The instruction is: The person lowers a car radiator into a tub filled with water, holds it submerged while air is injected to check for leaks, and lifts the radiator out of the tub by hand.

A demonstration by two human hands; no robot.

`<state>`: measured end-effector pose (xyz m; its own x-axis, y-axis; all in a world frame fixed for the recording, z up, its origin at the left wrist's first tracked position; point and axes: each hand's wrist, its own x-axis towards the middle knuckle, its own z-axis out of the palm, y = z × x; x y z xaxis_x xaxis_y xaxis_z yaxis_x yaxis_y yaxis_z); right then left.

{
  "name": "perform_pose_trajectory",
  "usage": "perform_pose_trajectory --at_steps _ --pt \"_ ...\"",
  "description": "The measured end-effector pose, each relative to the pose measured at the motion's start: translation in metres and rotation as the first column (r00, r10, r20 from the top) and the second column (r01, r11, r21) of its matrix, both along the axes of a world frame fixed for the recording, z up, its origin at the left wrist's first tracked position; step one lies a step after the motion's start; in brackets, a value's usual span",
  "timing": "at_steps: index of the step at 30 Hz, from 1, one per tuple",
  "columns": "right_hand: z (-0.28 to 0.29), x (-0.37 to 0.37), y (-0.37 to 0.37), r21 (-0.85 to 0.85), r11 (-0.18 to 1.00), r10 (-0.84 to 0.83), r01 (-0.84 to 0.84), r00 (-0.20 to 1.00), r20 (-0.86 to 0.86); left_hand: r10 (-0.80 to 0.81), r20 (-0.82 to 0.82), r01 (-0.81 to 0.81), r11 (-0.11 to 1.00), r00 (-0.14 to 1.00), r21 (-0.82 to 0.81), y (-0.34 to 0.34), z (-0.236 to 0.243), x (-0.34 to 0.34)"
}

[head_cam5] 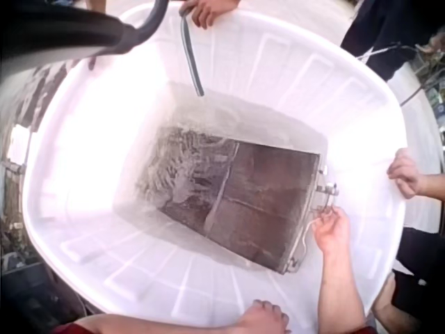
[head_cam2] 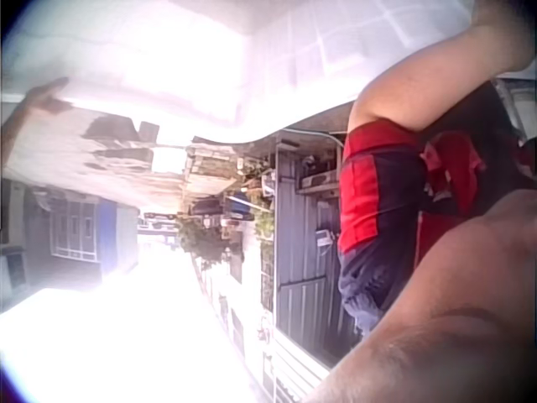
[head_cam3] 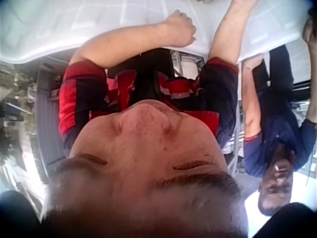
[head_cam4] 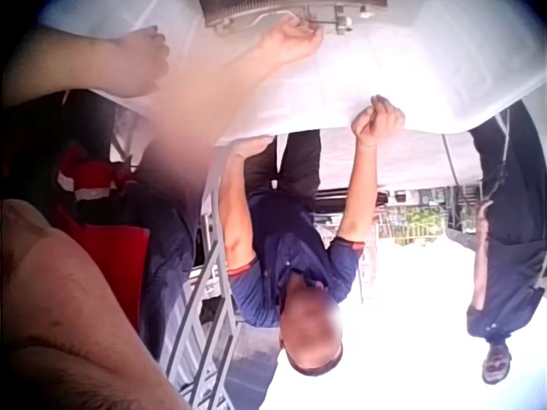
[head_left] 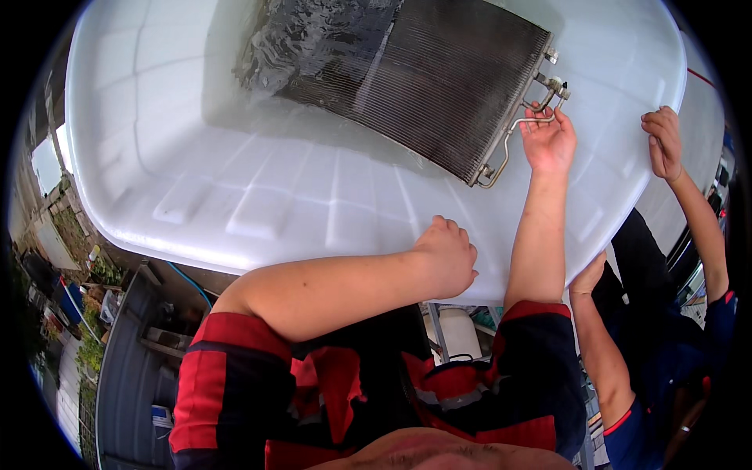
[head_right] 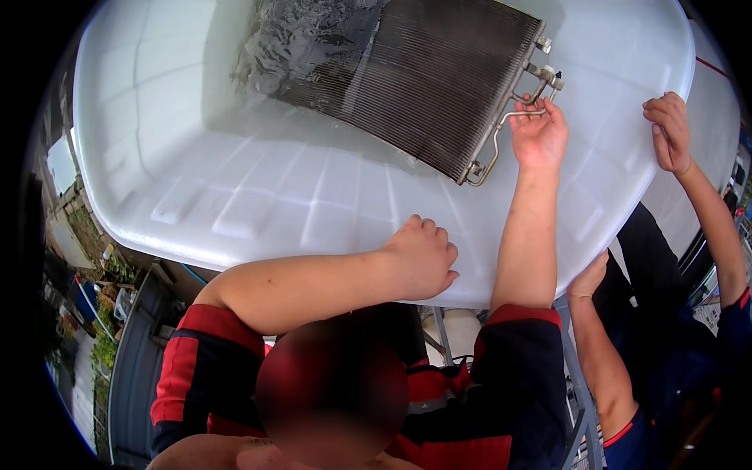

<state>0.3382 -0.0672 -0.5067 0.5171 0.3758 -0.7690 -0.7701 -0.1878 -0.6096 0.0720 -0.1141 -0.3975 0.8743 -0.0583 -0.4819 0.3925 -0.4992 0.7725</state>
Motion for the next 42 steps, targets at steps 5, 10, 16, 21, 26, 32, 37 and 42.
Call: perform_pose_trajectory --at_steps 5,10,16,21,26,32,37,42 --pt "0.001 0.001 0.002 -0.001 1.0 0.018 -0.018 1.0 0.017 -0.006 0.0 0.006 1.0 1.0 -0.014 0.002 0.0 0.0" --pt "-0.003 0.003 -0.001 -0.008 1.0 0.026 -0.026 1.0 0.009 -0.013 -0.001 0.013 1.0 1.0 -0.016 0.004 0.002 0.0" --pt "-0.007 0.0 -0.006 -0.088 0.996 -0.003 0.002 1.0 -0.008 -0.003 -0.016 0.003 1.0 1.0 -0.014 0.005 0.004 -0.002" --pt "-0.01 0.003 -0.01 -0.1 0.995 -0.015 0.013 1.0 -0.025 -0.016 -0.016 0.016 1.0 1.0 -0.013 0.006 0.006 -0.002" --pt "-0.007 -0.005 -0.006 -0.08 0.997 -0.013 0.012 1.0 -0.003 -0.018 -0.012 0.018 1.0 1.0 -0.001 0.004 0.003 -0.003" --pt "-0.004 -0.006 -0.004 -0.042 0.999 0.012 -0.01 0.999 0.044 -0.021 -0.001 0.021 1.0 1.0 0.013 0.002 0.002 -0.003" --pt "-0.004 -0.009 -0.004 -0.038 0.999 0.028 -0.026 0.998 0.062 -0.024 0.0 0.024 0.999 1.0 0.03 0.002 0.001 -0.003" --pt "-0.005 -0.009 -0.006 -0.031 0.999 0.033 -0.03 0.997 0.07 0.039 0.062 -0.043 0.997 0.997 0.068 0.0 0.0 -0.005"
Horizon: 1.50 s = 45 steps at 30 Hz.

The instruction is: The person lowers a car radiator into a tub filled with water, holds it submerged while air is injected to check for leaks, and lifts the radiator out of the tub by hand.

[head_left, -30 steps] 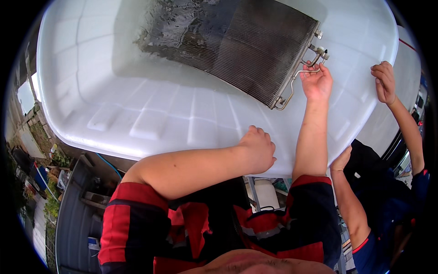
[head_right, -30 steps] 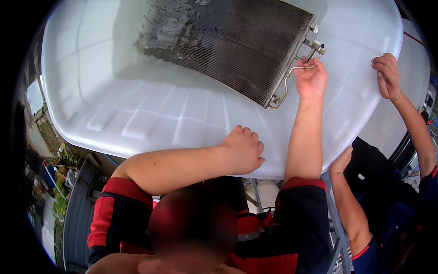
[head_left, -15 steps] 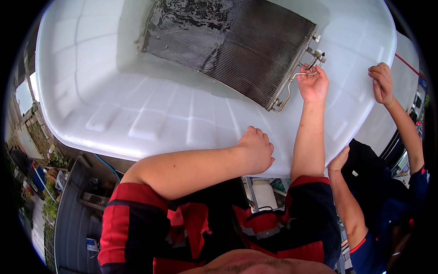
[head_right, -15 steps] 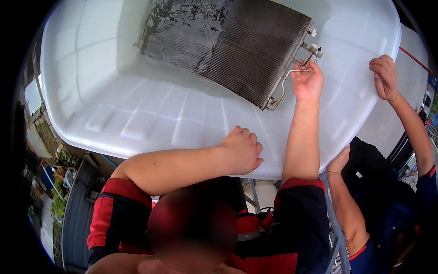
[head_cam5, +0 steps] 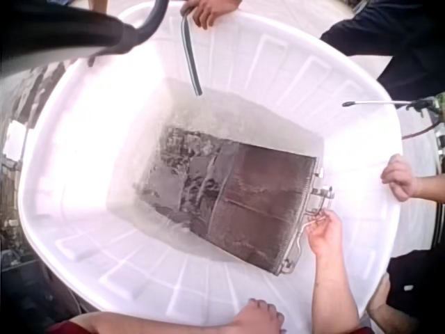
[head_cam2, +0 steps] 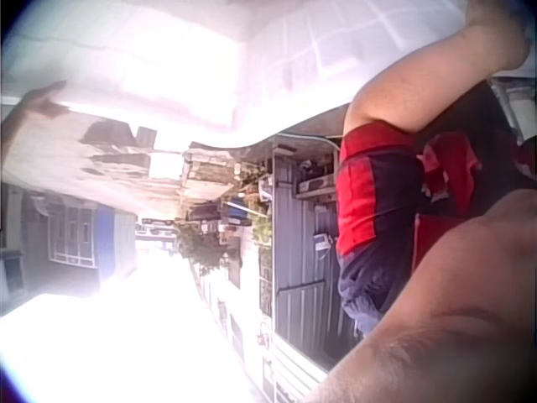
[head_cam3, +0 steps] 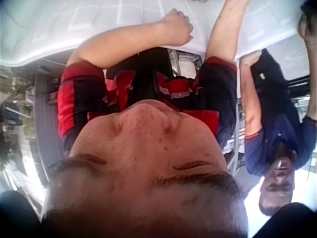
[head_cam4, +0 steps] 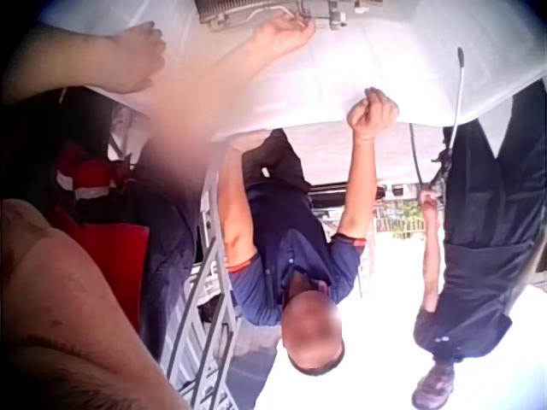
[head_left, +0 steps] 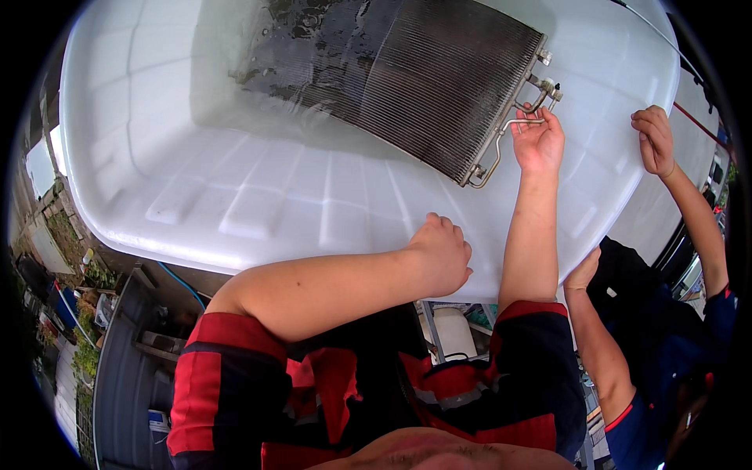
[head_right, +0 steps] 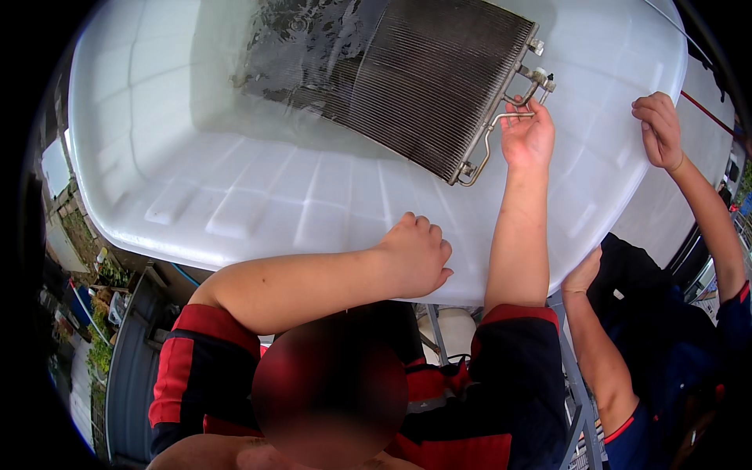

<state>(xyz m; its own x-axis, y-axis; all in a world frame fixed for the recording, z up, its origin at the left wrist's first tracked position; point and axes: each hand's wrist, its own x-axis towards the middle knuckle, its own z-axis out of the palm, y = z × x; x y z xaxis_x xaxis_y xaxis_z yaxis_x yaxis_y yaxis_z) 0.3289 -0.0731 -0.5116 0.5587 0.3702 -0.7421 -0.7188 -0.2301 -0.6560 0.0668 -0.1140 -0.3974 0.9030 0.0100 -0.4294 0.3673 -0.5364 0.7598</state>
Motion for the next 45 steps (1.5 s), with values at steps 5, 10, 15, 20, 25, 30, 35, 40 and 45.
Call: perform_pose_trajectory --at_steps 5,10,15,20,25,30,35,40,45 --pt "-0.002 0.003 -0.005 0.004 1.0 0.002 -0.001 1.0 -0.012 -0.142 -0.143 0.115 0.976 0.979 -0.186 0.009 0.004 0.008" --pt "0.001 0.0 -0.005 -0.012 1.0 -0.005 0.004 1.0 -0.019 -0.138 -0.126 0.117 0.981 0.982 -0.158 0.01 0.005 0.007" --pt "0.003 0.001 -0.005 -0.013 1.0 -0.006 0.006 1.0 -0.023 -0.146 -0.109 0.138 0.987 0.983 -0.081 0.007 0.006 0.008" --pt "0.005 0.001 -0.004 0.0 1.0 0.001 -0.001 1.0 -0.028 -0.004 -0.061 -0.003 0.994 0.998 -0.112 -0.006 -0.003 0.005" --pt "0.009 -0.002 -0.002 0.019 1.0 0.007 -0.007 1.0 -0.01 -0.147 -0.143 0.122 0.977 0.979 -0.175 0.01 0.008 0.01" --pt "0.011 -0.004 0.0 0.057 0.998 0.037 -0.037 0.999 0.001 -0.141 -0.151 0.114 0.978 0.978 -0.174 0.013 0.01 0.011" --pt "0.013 -0.006 0.001 0.064 0.997 0.035 -0.035 0.999 0.007 -0.131 -0.122 0.119 0.988 0.984 -0.101 0.007 0.006 0.011" --pt "0.015 -0.004 0.001 0.063 0.997 0.04 -0.041 0.999 0.007 -0.155 -0.14 0.135 0.98 0.978 -0.145 0.009 0.006 0.015" --pt "0.011 -0.003 -0.001 0.047 0.998 0.035 -0.034 0.999 -0.003 0.115 -0.012 -0.115 0.993 0.993 -0.019 -0.007 -0.003 0.008"
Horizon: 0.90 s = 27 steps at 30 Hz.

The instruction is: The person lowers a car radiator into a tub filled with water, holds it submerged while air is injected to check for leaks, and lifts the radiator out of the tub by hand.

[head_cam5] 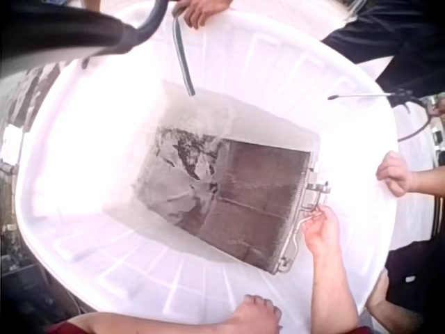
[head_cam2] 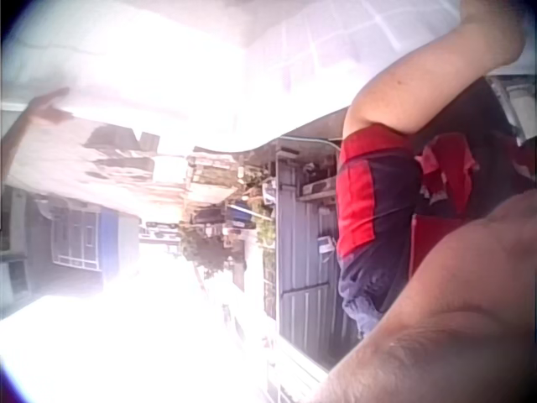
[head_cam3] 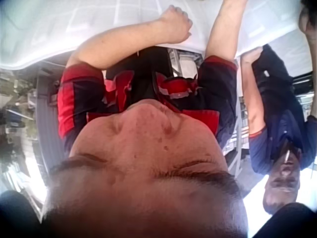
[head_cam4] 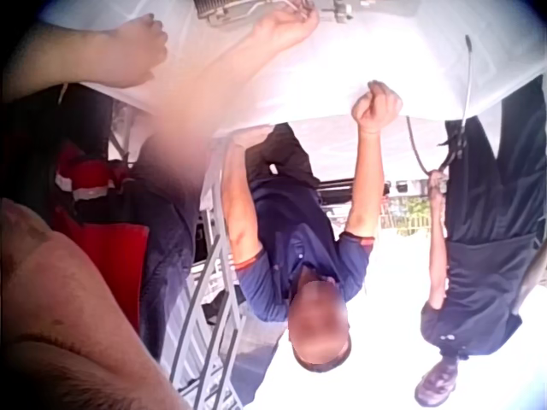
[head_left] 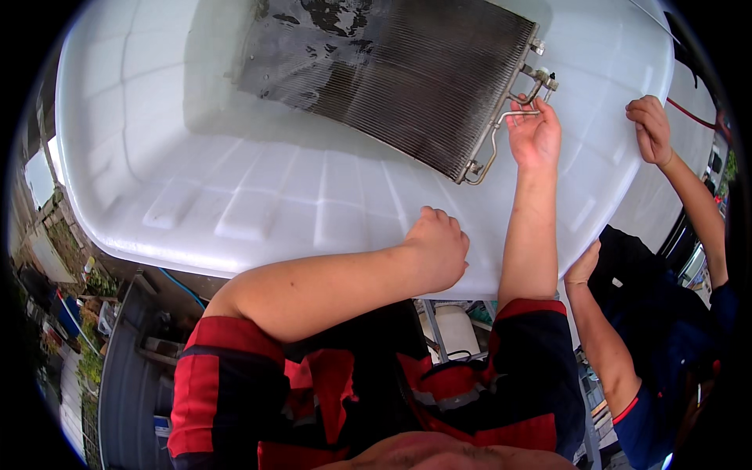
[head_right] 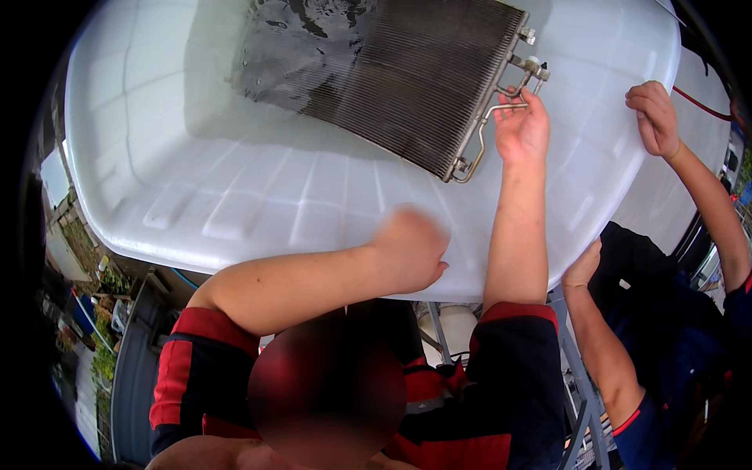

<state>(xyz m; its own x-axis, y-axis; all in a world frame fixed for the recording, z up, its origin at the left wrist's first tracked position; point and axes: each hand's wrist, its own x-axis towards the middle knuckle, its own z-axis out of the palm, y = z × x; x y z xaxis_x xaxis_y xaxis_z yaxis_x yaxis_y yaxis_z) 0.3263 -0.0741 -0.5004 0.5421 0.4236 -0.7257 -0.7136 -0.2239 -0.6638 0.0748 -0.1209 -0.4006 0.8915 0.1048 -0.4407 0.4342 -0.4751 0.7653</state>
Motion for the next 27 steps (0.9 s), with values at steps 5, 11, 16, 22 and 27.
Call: perform_pose_trajectory --at_steps 5,11,16,22,27 --pt "-0.001 0.001 0.001 0.018 1.0 0.012 -0.012 1.0 -0.022 0.028 0.094 -0.044 0.984 0.995 0.174 -0.009 -0.006 -0.004" --pt "0.001 0.003 0.002 -0.008 1.0 0.01 -0.01 1.0 -0.001 -0.047 -0.015 0.046 0.998 0.999 -0.034 0.002 -0.001 0.003" --pt "0.003 -0.001 0.005 0.013 1.0 0.017 -0.017 1.0 0.016 -0.074 -0.042 0.071 0.995 0.996 -0.071 0.006 0.001 0.002" --pt "0.006 -0.002 0.005 0.042 0.999 0.013 -0.013 1.0 0.002 -0.224 -0.077 0.22 0.974 0.972 -0.048 0.009 0.004 0.006" --pt "0.004 0.008 0.001 0.039 0.999 0.01 -0.01 1.0 0.0 -0.194 -0.054 0.193 0.981 0.98 -0.015 0.0 0.001 0.014"
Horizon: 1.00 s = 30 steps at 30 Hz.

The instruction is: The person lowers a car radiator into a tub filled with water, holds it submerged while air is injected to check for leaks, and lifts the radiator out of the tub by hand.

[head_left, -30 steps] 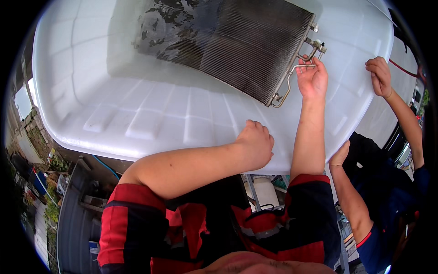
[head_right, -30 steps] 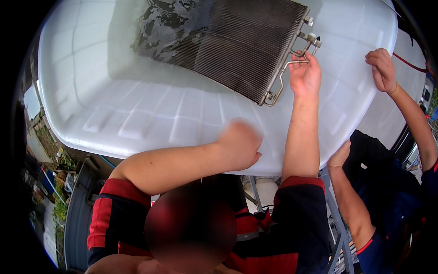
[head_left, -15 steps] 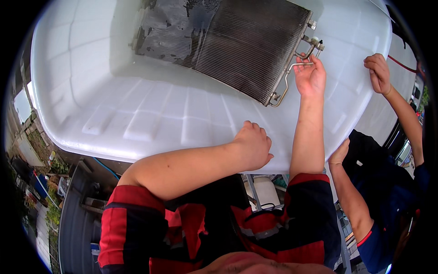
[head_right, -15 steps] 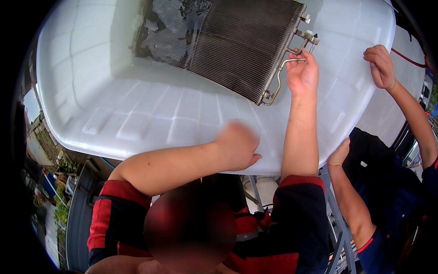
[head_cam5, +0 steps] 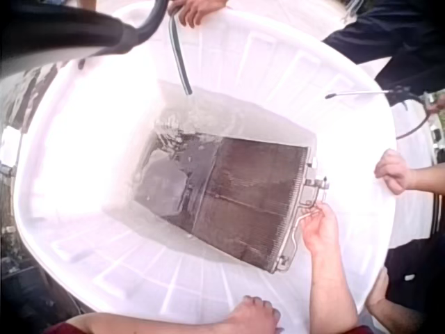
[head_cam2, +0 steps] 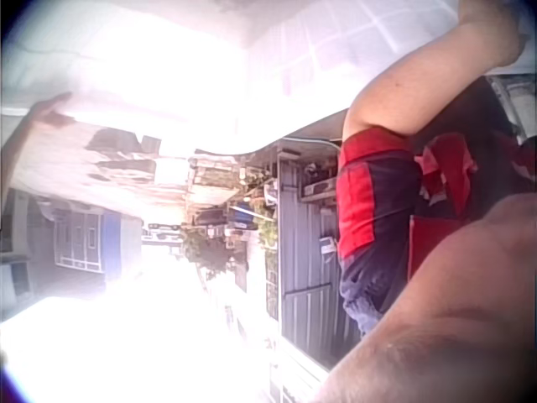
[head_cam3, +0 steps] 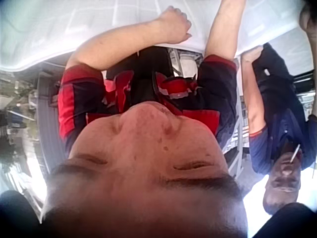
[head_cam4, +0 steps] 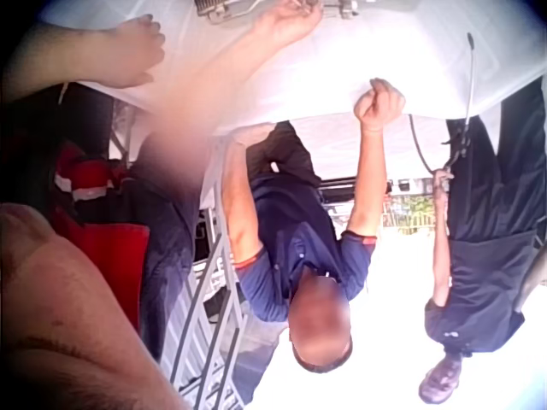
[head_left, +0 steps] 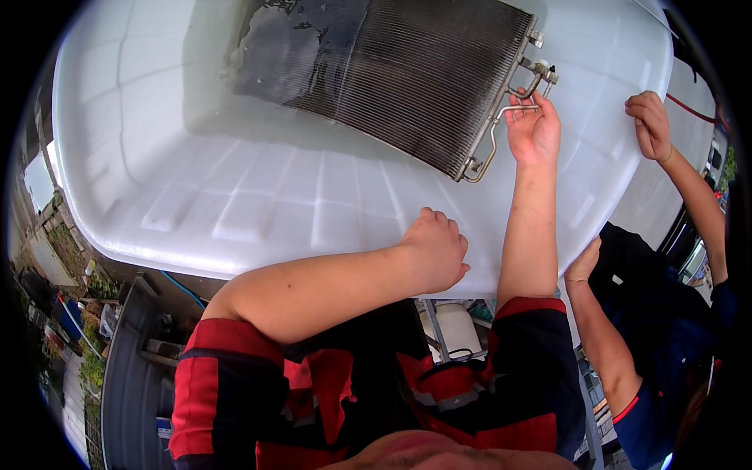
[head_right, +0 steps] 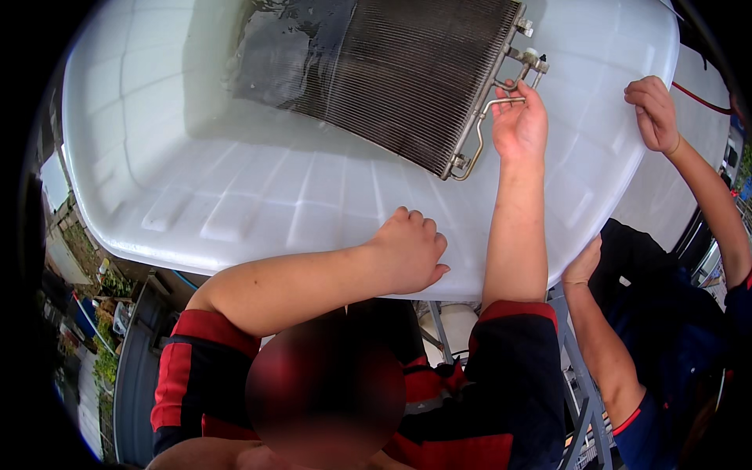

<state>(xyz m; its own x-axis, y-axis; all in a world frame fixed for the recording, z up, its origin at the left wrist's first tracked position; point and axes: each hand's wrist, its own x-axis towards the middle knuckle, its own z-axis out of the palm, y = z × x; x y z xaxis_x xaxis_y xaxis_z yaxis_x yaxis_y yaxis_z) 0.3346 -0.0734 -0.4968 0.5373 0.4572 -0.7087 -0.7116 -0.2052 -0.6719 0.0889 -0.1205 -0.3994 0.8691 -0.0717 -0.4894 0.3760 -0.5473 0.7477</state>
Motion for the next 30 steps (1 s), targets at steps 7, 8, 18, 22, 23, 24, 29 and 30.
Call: perform_pose_trajectory --at_steps 7,8,18,22,23,24,29,30 --pt "-0.001 -0.005 0.006 -0.02 1.0 0.024 -0.023 0.999 0.024 0.002 0.008 -0.001 1.0 1.0 -0.019 0.009 0.003 -0.009" --pt "0.0 -0.011 0.01 -0.02 1.0 0.025 -0.024 0.999 0.025 0.0 0.004 0.0 1.0 1.0 -0.023 0.012 0.004 -0.015" --pt "0.029 -0.123 0.082 -0.053 0.998 0.035 -0.033 0.999 0.038 0.008 0.005 -0.008 0.999 1.0 -0.036 0.083 0.03 -0.126" --pt "0.037 -0.153 0.101 -0.05 0.998 0.03 -0.028 0.999 0.035 0.011 0.015 -0.01 0.999 1.0 -0.03 0.101 0.036 -0.156" --pt "0.038 -0.157 0.103 -0.05 0.998 0.03 -0.029 0.999 0.034 0.009 0.015 -0.009 0.999 1.0 -0.03 0.103 0.037 -0.16" --pt "0.038 -0.159 0.105 -0.052 0.998 0.029 -0.027 0.999 0.038 0.008 0.017 -0.007 1.0 1.0 -0.03 0.104 0.037 -0.162" --pt "0.036 -0.156 0.101 -0.045 0.999 0.003 -0.002 1.0 0.019 0.007 0.024 -0.007 1.0 1.0 -0.027 0.099 0.031 -0.156" --pt "0.034 -0.153 0.099 -0.042 0.999 0.005 -0.004 1.0 0.017 0.008 0.027 -0.007 1.0 1.0 -0.024 0.097 0.029 -0.153"
